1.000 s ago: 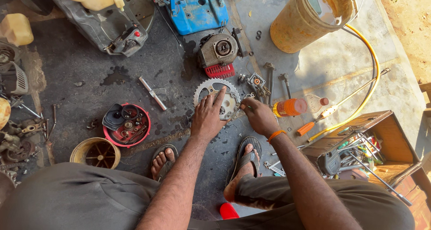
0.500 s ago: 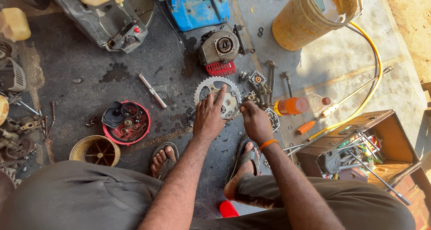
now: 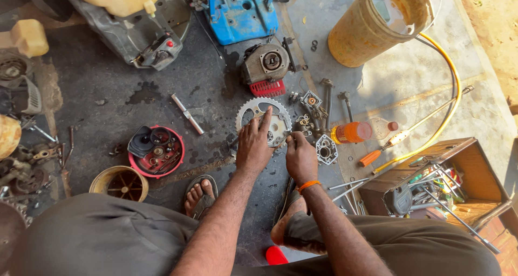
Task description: The person sits on the ground of an outdoor repair area and works on disassembled small-engine parts laid on the floor. They hold a large toothed sprocket plate against a crankcase cover, fit small bolts and components into it by hand, and pick up and reposition small parts from the surrounding work area.
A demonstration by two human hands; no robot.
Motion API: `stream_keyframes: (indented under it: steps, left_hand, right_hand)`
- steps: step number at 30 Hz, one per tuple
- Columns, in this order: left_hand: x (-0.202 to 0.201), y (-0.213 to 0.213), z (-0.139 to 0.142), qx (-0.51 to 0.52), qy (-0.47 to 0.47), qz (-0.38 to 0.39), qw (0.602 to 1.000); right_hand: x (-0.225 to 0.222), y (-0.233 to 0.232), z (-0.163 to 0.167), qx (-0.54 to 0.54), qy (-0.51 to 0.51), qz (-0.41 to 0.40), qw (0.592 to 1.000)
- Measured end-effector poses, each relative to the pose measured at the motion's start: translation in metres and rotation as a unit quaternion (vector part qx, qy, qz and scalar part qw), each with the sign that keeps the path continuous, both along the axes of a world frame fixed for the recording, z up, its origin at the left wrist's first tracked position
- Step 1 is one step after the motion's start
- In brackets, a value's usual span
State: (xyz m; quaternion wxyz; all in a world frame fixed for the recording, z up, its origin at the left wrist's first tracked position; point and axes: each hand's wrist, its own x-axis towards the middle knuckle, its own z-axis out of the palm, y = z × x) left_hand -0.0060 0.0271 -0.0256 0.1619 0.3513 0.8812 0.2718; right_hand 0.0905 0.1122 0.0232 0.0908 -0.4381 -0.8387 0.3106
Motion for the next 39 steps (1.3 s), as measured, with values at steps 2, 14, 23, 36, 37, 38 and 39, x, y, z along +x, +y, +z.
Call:
stream_keyframes:
  steps: [2,14,23,36,37,38,39]
  left_hand:
    - [0.002,-0.001,0.002,-0.012,-0.004,-0.002,1.0]
    - [0.003,0.001,0.004,0.007,0.009,0.018,1.0]
    - [0.004,0.004,0.007,0.027,0.022,0.05,0.998]
    - [0.01,-0.006,0.016,0.037,-0.022,0.039,0.998]
    - [0.008,-0.008,0.016,0.048,-0.03,0.034,0.998]
    - [0.006,-0.014,0.016,0.071,-0.045,0.024,0.996]
    - [0.004,-0.018,0.016,0.094,-0.061,0.012,0.994]
  right_hand:
    - [0.0,0.002,-0.001,0.009,-0.004,0.015,1.0]
    - [-0.003,0.02,-0.009,0.027,-0.006,0.065,0.998]
    - [-0.005,-0.011,-0.008,0.001,-0.019,-0.007,1.0]
    - [0.002,-0.017,-0.006,0.026,0.003,0.024,0.999]
    - [0.001,-0.015,-0.007,0.029,0.004,0.022,0.999]
    - [0.0,-0.014,-0.008,0.029,0.002,0.018,0.999]
    - [0.001,-0.012,-0.009,0.028,-0.002,0.013,1.0]
